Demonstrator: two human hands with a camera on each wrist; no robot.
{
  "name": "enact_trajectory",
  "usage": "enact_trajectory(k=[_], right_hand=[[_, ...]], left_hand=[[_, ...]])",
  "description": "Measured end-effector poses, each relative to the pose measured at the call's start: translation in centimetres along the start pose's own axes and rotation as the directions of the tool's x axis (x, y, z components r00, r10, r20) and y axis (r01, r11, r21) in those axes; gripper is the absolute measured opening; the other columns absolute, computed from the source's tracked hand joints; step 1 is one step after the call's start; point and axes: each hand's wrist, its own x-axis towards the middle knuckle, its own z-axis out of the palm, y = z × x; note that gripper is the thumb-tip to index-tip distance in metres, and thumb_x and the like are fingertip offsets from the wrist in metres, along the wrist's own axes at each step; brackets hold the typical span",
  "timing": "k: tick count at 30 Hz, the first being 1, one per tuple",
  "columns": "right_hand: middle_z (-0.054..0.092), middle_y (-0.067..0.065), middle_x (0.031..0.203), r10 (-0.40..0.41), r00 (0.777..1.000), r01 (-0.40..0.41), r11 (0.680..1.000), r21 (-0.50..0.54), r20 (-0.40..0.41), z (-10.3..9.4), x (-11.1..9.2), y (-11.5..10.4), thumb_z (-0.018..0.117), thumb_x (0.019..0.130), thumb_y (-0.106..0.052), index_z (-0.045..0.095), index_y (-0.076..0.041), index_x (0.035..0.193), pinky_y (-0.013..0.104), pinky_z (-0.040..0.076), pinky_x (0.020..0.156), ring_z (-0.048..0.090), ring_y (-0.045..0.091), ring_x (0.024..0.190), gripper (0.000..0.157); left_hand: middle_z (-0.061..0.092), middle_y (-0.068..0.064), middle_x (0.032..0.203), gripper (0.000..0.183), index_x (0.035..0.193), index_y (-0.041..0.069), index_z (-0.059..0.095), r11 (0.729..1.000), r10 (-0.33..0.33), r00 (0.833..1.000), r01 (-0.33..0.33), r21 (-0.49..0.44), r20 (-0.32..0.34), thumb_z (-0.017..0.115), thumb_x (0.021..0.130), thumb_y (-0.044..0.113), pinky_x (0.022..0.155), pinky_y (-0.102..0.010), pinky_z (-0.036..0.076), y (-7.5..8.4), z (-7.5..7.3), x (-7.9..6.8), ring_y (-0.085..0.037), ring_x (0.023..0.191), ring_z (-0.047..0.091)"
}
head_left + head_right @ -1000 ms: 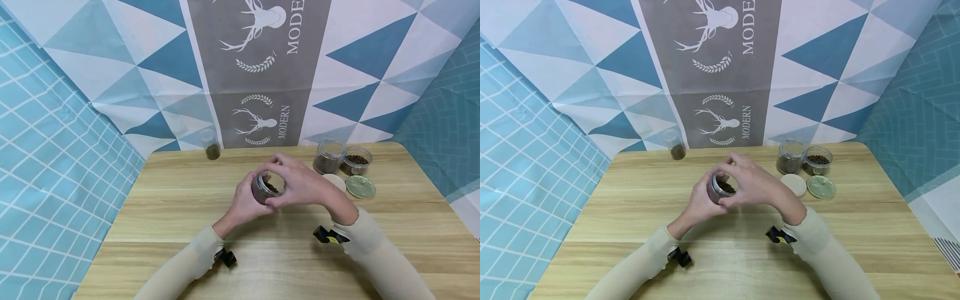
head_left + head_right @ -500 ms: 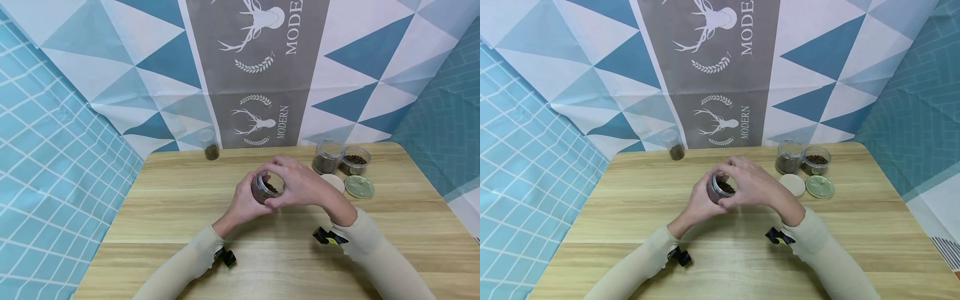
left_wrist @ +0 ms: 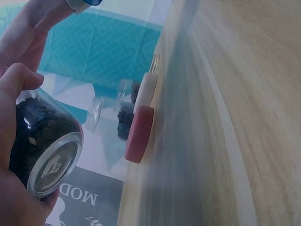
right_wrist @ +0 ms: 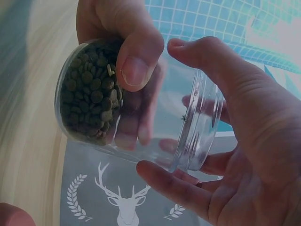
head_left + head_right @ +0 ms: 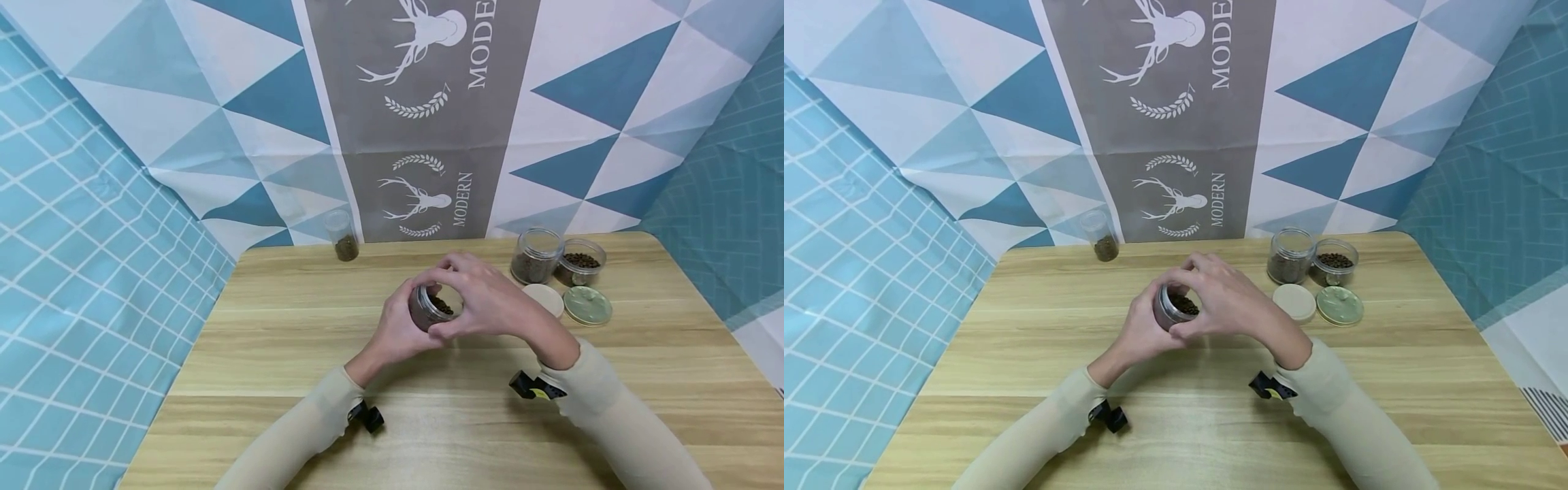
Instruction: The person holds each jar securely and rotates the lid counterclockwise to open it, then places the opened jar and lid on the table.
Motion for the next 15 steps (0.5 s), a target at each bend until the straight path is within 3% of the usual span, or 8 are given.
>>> enact_trajectory(k=[8, 15], right_hand=[[0.070, 0.016, 0.139, 0.007, 1.000, -0.007, 1.000, 0.009, -0.006, 0.02, 0.36, -0.06, 0.099, 0.075, -0.046, 0.075, -0.021, 0.142, 0.067, 0.061, 0.105, 0.068, 0.038, 0.127, 0.075], [0.068, 0.016, 0.136, -0.022, 0.999, 0.023, 1.000, 0.009, -0.037, 0.04, 0.53, 0.30, 0.097, 0.076, -0.047, 0.076, -0.019, 0.140, 0.060, 0.063, 0.099, 0.067, 0.035, 0.120, 0.073]], left_hand=[[0.076, -0.016, 0.140, 0.087, 0.147, 0.003, 0.061, 0.999, 0.020, 0.999, -0.019, 0.033, -0.025, 0.098, 0.069, 0.013, 0.116, -0.041, 0.058, -0.07, -0.12, 0.34, -0.031, 0.130, 0.072], [0.075, -0.015, 0.141, 0.091, 0.149, 0.005, 0.061, 0.999, -0.004, 0.999, 0.006, 0.046, -0.031, 0.099, 0.068, 0.017, 0.116, -0.044, 0.058, 0.12, -0.27, 0.67, -0.030, 0.130, 0.071]])
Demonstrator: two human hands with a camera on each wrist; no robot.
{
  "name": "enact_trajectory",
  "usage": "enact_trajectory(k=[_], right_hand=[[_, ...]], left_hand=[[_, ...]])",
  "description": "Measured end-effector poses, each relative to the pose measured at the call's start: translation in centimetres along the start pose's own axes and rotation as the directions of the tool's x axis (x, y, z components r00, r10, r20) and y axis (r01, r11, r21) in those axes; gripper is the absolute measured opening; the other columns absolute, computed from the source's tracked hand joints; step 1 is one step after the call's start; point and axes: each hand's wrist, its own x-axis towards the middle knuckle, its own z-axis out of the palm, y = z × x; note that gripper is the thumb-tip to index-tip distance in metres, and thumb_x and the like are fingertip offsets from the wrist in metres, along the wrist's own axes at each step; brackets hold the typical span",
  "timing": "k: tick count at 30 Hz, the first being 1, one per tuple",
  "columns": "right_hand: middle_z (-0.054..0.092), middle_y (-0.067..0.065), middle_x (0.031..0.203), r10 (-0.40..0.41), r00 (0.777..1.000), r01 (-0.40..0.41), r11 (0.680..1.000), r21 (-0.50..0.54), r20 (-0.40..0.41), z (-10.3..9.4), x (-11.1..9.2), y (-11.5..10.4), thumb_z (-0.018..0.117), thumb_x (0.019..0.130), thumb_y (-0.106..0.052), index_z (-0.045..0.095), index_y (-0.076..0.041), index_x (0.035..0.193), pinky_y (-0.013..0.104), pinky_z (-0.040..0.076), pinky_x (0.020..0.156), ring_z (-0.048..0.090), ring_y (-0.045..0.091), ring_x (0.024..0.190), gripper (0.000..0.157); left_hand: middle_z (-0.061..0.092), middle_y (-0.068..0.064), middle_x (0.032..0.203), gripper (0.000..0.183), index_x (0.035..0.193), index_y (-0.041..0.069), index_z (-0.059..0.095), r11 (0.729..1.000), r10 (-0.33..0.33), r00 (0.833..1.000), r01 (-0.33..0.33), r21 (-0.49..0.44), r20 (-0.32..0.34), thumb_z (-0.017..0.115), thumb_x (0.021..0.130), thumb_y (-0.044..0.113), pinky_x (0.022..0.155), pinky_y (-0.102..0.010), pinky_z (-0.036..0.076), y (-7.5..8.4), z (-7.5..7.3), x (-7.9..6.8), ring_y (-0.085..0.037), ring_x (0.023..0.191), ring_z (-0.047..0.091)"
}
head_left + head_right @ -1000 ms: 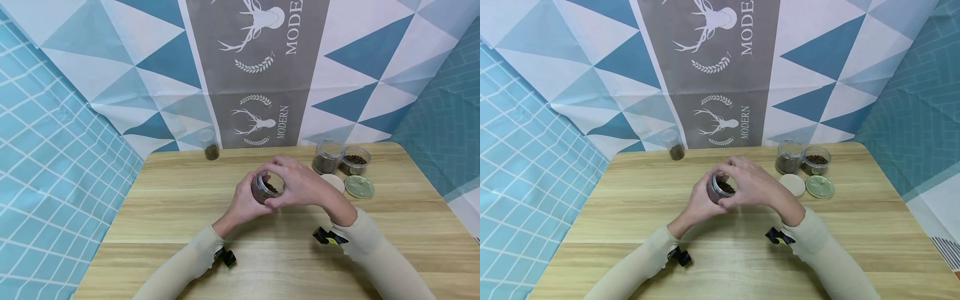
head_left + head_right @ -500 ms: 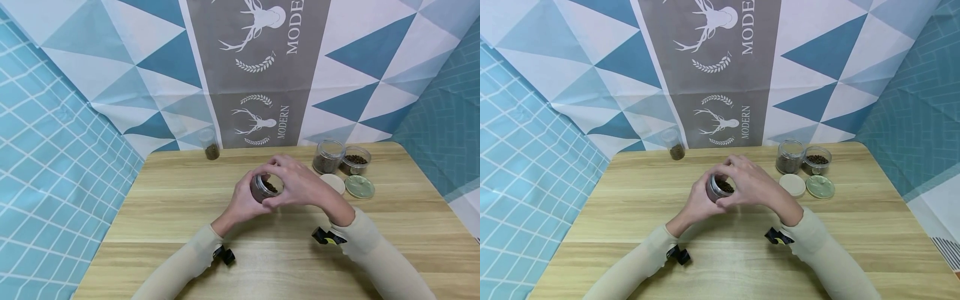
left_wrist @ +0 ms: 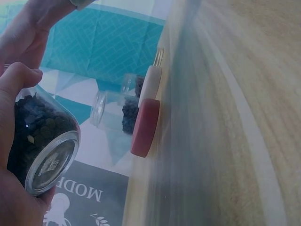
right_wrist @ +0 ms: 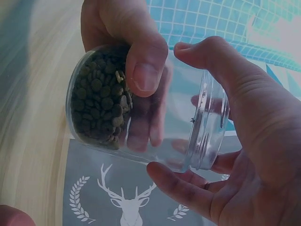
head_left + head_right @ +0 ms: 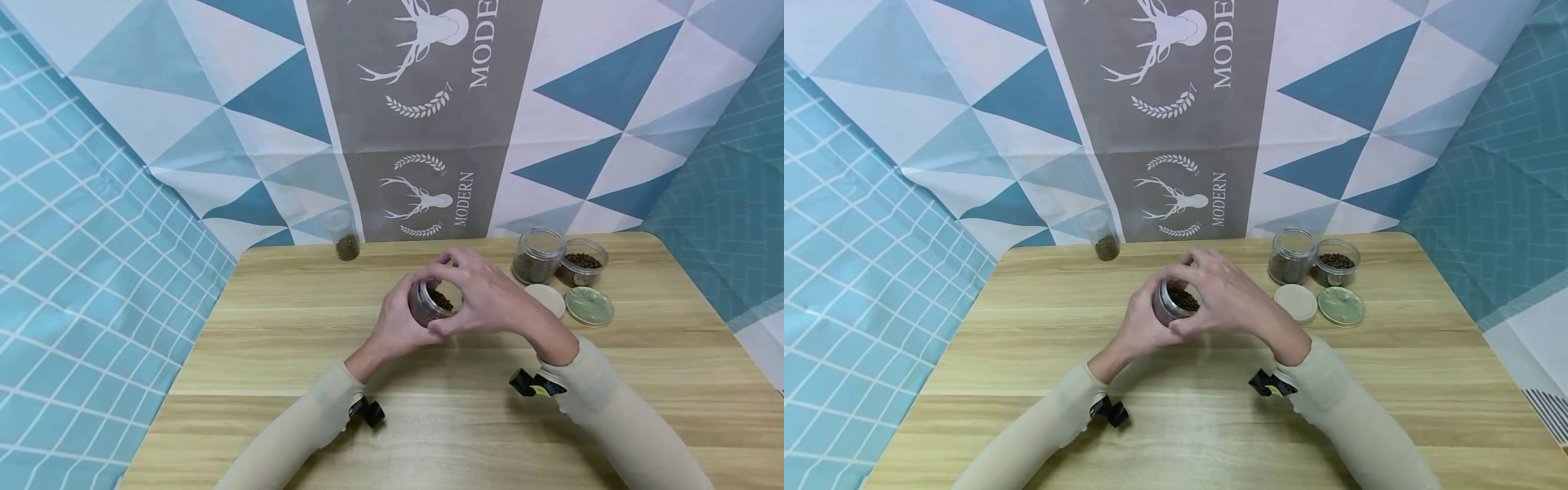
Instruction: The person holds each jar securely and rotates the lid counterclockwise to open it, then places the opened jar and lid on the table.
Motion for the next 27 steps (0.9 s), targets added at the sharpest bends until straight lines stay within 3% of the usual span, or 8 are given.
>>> enact_trajectory(k=[10, 18, 27], right_hand=[[0.068, 0.014, 0.135, -0.034, 0.999, 0.035, 0.999, 0.010, -0.026, -0.3, 0.2, 0.0, 0.096, 0.076, -0.047, 0.077, -0.021, 0.139, 0.062, 0.061, 0.104, 0.067, 0.035, 0.123, 0.071], [0.066, 0.013, 0.135, -0.010, 1.000, 0.010, 1.000, 0.018, -0.030, -1.1, 0.1, -0.3, 0.099, 0.075, -0.041, 0.077, -0.025, 0.141, 0.054, 0.061, 0.094, 0.063, 0.031, 0.120, 0.071], [0.067, 0.016, 0.134, 0.001, 0.999, -0.001, 1.000, -0.009, -0.048, -1.9, 0.3, 0.7, 0.099, 0.077, -0.034, 0.076, -0.025, 0.139, 0.056, 0.062, 0.094, 0.064, 0.036, 0.119, 0.067]], left_hand=[[0.073, -0.017, 0.145, 0.093, 0.152, 0.005, 0.059, 1.000, 0.007, 1.000, -0.007, -0.028, 0.015, 0.099, 0.068, 0.015, 0.118, -0.045, 0.057, 0.2, -0.3, 0.3, -0.032, 0.132, 0.069], [0.069, -0.018, 0.149, 0.100, 0.155, 0.004, 0.055, 0.998, 0.053, 0.999, -0.053, 0.015, -0.001, 0.102, 0.068, 0.017, 0.116, -0.049, 0.057, -0.1, -0.7, 0.6, -0.034, 0.135, 0.067], [0.062, -0.014, 0.160, 0.114, 0.163, 0.009, 0.051, 0.999, 0.049, 0.999, -0.049, 0.013, 0.016, 0.109, 0.066, 0.022, 0.125, -0.058, 0.053, -0.9, -1.5, 0.4, -0.035, 0.150, 0.060]])
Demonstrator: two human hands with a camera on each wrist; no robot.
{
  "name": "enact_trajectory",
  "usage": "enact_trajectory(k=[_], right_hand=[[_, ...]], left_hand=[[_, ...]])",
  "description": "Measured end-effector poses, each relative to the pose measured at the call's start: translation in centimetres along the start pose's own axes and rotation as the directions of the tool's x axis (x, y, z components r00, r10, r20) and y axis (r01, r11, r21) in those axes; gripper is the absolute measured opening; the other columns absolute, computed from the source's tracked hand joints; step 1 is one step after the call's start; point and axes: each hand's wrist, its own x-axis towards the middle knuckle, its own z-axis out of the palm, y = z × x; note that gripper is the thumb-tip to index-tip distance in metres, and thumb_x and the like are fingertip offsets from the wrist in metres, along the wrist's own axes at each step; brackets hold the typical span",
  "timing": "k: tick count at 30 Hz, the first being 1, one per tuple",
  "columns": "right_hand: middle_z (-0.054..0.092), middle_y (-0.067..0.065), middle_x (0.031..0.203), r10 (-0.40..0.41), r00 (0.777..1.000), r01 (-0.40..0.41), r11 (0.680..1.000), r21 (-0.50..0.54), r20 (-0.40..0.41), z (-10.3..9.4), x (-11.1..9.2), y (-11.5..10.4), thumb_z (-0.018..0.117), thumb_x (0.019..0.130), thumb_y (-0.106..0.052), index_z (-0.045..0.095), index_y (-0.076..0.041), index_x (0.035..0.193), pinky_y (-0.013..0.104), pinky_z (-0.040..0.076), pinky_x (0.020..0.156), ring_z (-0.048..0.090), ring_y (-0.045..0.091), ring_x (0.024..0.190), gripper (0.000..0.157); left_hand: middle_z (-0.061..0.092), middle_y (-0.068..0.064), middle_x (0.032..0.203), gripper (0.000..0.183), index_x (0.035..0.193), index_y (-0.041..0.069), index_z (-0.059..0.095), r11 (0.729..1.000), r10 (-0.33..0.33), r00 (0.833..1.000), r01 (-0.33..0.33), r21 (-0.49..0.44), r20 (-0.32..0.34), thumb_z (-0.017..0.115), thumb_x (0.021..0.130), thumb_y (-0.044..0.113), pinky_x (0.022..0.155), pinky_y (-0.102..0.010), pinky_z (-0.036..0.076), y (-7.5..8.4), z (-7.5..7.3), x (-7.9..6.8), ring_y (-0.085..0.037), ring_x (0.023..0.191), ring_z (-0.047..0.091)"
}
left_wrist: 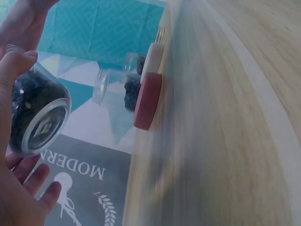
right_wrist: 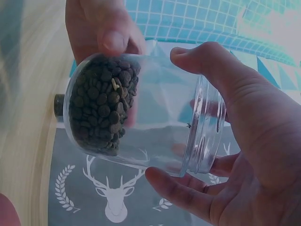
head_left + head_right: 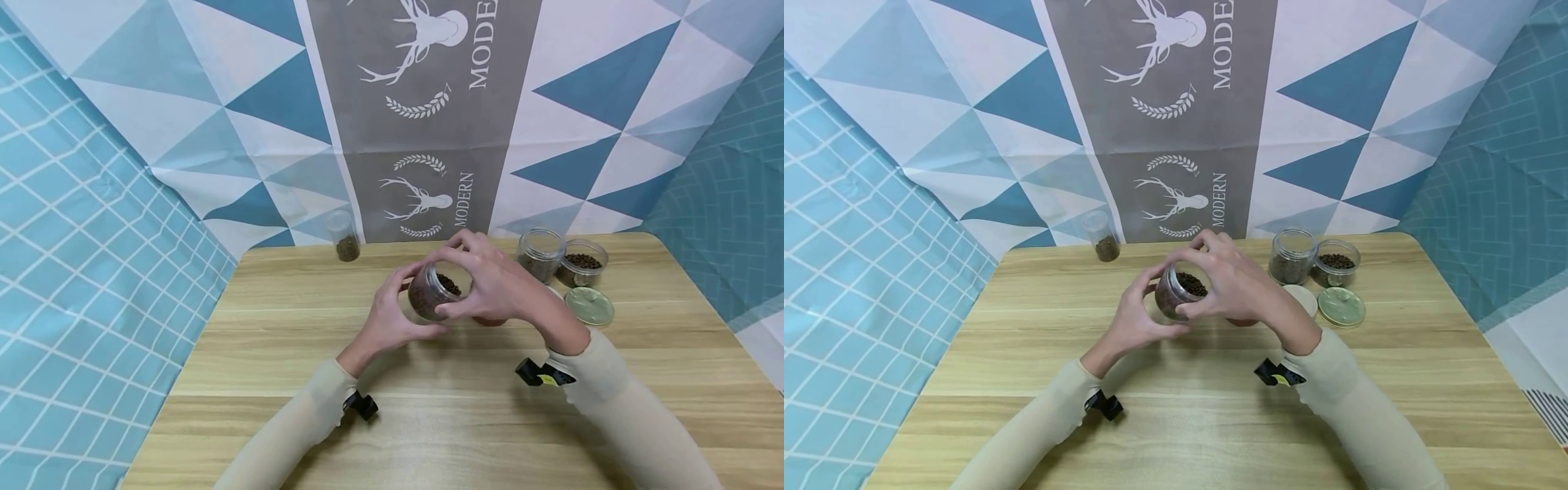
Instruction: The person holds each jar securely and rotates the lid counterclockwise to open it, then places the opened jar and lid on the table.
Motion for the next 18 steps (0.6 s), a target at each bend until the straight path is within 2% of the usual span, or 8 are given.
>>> enact_trajectory(k=[4, 9, 15, 18], right_hand=[[0.067, 0.016, 0.135, 0.038, 0.999, -0.038, 0.999, -0.004, 0.001, -0.4, 0.1, 0.6, 0.099, 0.079, -0.033, 0.076, -0.028, 0.138, 0.059, 0.061, 0.095, 0.064, 0.037, 0.122, 0.064], [0.066, 0.020, 0.136, 0.085, 0.996, -0.085, 0.996, -0.022, -0.013, -1.1, 0.1, 1.4, 0.099, 0.080, -0.035, 0.075, -0.026, 0.139, 0.063, 0.060, 0.093, 0.065, 0.041, 0.124, 0.065], [0.063, 0.020, 0.136, 0.153, 0.988, -0.152, 0.988, -0.037, 0.010, -2.1, 0.2, 2.6, 0.097, 0.084, -0.038, 0.073, -0.027, 0.143, 0.059, 0.057, 0.091, 0.062, 0.040, 0.120, 0.065], [0.063, 0.021, 0.134, 0.158, 0.987, -0.158, 0.986, -0.046, 0.007, -2.4, 0.4, 3.3, 0.097, 0.084, -0.036, 0.074, -0.027, 0.142, 0.057, 0.056, 0.091, 0.061, 0.040, 0.117, 0.063]], left_hand=[[0.061, -0.016, 0.162, 0.112, 0.163, 0.005, 0.050, 1.000, 0.023, 1.000, -0.023, 0.016, -0.003, 0.107, 0.069, 0.024, 0.124, -0.063, 0.052, -0.4, -0.6, -0.1, -0.039, 0.151, 0.059], [0.063, -0.017, 0.161, 0.104, 0.161, 0.003, 0.051, 0.998, 0.054, 0.998, -0.053, 0.026, -0.031, 0.103, 0.073, 0.024, 0.118, -0.066, 0.055, -1.0, -1.6, -0.2, -0.040, 0.150, 0.059], [0.063, -0.017, 0.161, 0.099, 0.161, 0.005, 0.052, 0.999, 0.035, 0.998, -0.033, 0.039, -0.048, 0.100, 0.077, 0.025, 0.116, -0.065, 0.056, -1.3, -2.6, -0.6, -0.040, 0.149, 0.059], [0.063, -0.020, 0.161, 0.098, 0.161, 0.005, 0.052, 0.999, 0.032, 0.998, -0.029, 0.044, -0.052, 0.098, 0.077, 0.025, 0.116, -0.067, 0.055, -1.7, -3.0, -0.7, -0.042, 0.149, 0.059]])
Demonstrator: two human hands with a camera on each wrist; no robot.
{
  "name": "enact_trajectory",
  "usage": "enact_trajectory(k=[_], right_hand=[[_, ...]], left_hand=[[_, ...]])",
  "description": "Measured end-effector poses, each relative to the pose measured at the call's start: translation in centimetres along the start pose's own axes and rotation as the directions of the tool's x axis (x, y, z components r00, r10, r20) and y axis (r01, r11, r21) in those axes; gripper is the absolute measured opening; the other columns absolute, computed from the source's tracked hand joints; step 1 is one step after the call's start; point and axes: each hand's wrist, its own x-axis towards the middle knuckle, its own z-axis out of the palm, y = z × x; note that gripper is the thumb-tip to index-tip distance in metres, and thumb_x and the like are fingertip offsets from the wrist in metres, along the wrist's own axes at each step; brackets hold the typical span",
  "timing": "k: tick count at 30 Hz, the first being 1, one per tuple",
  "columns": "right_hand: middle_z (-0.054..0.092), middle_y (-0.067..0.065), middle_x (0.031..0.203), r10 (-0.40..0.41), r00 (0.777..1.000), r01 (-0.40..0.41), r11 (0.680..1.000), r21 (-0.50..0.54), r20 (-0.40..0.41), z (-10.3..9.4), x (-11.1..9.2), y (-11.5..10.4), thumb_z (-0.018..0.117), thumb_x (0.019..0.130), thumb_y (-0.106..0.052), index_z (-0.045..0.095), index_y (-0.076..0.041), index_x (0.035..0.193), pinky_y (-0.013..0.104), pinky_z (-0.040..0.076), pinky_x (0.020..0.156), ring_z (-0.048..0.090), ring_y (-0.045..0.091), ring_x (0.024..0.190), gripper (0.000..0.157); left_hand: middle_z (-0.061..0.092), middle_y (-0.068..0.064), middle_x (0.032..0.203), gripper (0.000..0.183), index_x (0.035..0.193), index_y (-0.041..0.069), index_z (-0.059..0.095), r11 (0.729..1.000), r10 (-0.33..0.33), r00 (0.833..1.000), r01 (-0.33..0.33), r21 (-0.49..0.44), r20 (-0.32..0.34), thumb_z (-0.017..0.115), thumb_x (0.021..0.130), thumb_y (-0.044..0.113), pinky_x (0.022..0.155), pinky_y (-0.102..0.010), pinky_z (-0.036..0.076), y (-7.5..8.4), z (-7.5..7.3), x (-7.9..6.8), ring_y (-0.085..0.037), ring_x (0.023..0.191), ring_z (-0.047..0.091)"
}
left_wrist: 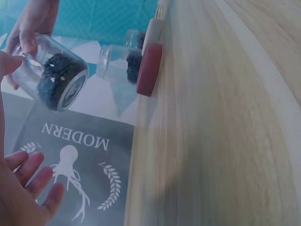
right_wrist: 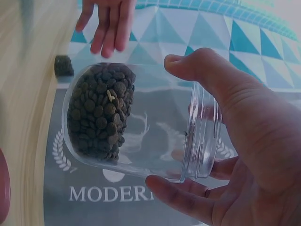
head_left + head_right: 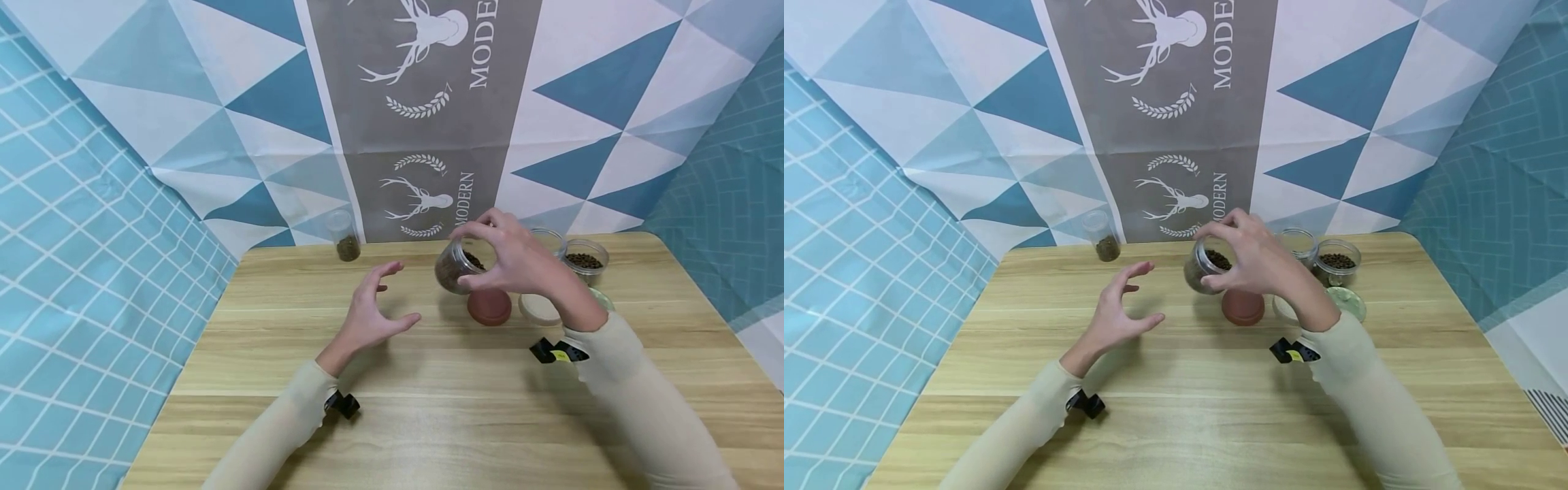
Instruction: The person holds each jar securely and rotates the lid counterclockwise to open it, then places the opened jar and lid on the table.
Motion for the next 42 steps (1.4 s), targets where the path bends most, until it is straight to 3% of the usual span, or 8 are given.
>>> enact_trajectory(k=[12, 17, 25, 32, 42], right_hand=[[0.061, 0.026, 0.137, 0.065, 0.997, -0.063, 0.997, -0.053, 0.039, -0.8, 1.6, 1.7, 0.094, 0.088, -0.037, 0.072, -0.025, 0.144, 0.058, 0.052, 0.089, 0.058, 0.043, 0.117, 0.061], [0.059, 0.028, 0.140, 0.101, 0.994, -0.097, 0.992, -0.080, 0.052, -1.2, 2.6, 2.1, 0.094, 0.088, -0.037, 0.070, -0.024, 0.145, 0.062, 0.053, 0.091, 0.057, 0.046, 0.120, 0.063], [0.057, 0.029, 0.142, 0.148, 0.985, -0.139, 0.985, -0.107, 0.087, -1.9, 3.5, 2.8, 0.093, 0.089, -0.040, 0.069, -0.025, 0.148, 0.064, 0.052, 0.094, 0.056, 0.049, 0.121, 0.066], [0.057, 0.029, 0.142, 0.177, 0.979, -0.166, 0.980, -0.107, 0.100, -2.2, 3.8, 3.6, 0.092, 0.090, -0.042, 0.068, -0.027, 0.148, 0.063, 0.052, 0.090, 0.055, 0.048, 0.121, 0.065], [0.055, 0.029, 0.145, 0.216, 0.970, -0.202, 0.971, -0.128, 0.112, -1.8, 5.1, 4.8, 0.090, 0.092, -0.043, 0.066, -0.024, 0.151, 0.064, 0.053, 0.088, 0.054, 0.049, 0.124, 0.067]], left_hand=[[0.061, -0.020, 0.162, 0.096, 0.161, 0.003, 0.052, 0.999, -0.024, 0.999, 0.023, 0.024, 0.021, 0.095, 0.079, 0.026, 0.117, -0.072, 0.052, -0.6, -1.2, -0.3, -0.044, 0.152, 0.055], [0.061, -0.020, 0.161, 0.095, 0.160, 0.003, 0.053, 0.999, -0.027, 0.999, 0.026, 0.048, 0.020, 0.095, 0.078, 0.025, 0.118, -0.070, 0.052, -0.8, -1.7, -0.3, -0.046, 0.152, 0.055], [0.062, -0.018, 0.161, 0.093, 0.160, 0.003, 0.053, 0.996, -0.043, 0.999, 0.041, 0.076, 0.030, 0.095, 0.080, 0.026, 0.117, -0.068, 0.053, -1.3, -2.5, -0.7, -0.041, 0.152, 0.056], [0.062, -0.019, 0.161, 0.094, 0.160, 0.000, 0.053, 0.993, -0.064, 0.998, 0.061, 0.101, 0.025, 0.094, 0.081, 0.027, 0.117, -0.067, 0.053, -1.4, -3.3, -1.3, -0.042, 0.152, 0.054], [0.061, -0.018, 0.162, 0.094, 0.162, 0.005, 0.052, 0.990, -0.079, 0.997, 0.075, 0.117, 0.023, 0.093, 0.081, 0.031, 0.118, -0.065, 0.053, -1.9, -3.6, -1.5, -0.041, 0.154, 0.054]])
